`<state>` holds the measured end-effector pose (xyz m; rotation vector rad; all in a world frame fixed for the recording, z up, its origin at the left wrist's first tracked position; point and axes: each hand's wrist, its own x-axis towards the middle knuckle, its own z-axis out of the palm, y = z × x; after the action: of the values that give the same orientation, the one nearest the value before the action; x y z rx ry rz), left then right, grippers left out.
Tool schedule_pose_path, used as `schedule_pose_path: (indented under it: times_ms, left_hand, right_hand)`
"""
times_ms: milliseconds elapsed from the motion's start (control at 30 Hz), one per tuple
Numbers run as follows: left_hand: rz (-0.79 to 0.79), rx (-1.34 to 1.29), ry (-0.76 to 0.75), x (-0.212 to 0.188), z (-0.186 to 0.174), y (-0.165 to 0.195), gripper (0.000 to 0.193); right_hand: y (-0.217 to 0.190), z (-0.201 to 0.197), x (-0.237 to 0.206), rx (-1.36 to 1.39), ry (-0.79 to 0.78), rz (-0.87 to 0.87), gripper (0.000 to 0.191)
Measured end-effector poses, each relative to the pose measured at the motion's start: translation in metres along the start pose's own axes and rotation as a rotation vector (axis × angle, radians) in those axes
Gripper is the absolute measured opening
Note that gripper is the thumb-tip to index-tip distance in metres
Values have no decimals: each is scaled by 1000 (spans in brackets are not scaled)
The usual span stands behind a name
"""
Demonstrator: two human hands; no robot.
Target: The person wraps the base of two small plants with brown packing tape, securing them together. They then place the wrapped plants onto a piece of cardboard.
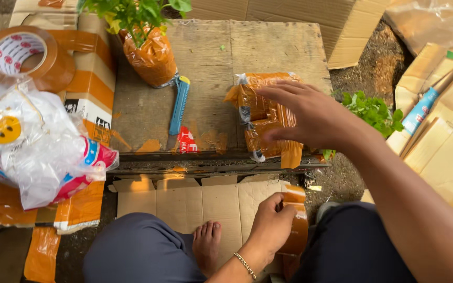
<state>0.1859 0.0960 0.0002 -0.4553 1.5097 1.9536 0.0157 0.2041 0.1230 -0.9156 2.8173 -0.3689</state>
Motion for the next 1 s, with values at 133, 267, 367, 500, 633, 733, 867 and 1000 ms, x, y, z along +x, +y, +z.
schedule_pose_path:
  times_ms: [133,267,367,500,633,733,867,1000]
  left_hand:
    - [48,59,22,-3,-1,2,31]
    - [-8,3,-2,-2,-2,3,32]
    - [38,21,-35,-3,1,1,32]
    - [-62,-118,-75,-4,0,-6,32]
    - [1,-89,-41,-3,-8,-16,32]
    - [43,-66,-9,-2,-13,-21,32]
    - [253,241,86,-11,-17,-11,35]
    - [371,746,161,-30,-23,18,37]
  right_hand:
    - [28,11,-17,-150,11,1,127]
    - [35,24,-17,-303,10,-44,142]
    - [32,26,-14,-449,-86,-40,138]
    - [21,29,-10,-604,-102,-140,134]
    - [10,38,-15,-795,-155,-154,132]
    - [8,45,-20,-768,-57,-172,128]
    - [12,58,-22,-629,137,-225,122]
    - [18,71,-23,-786,125,-277,112]
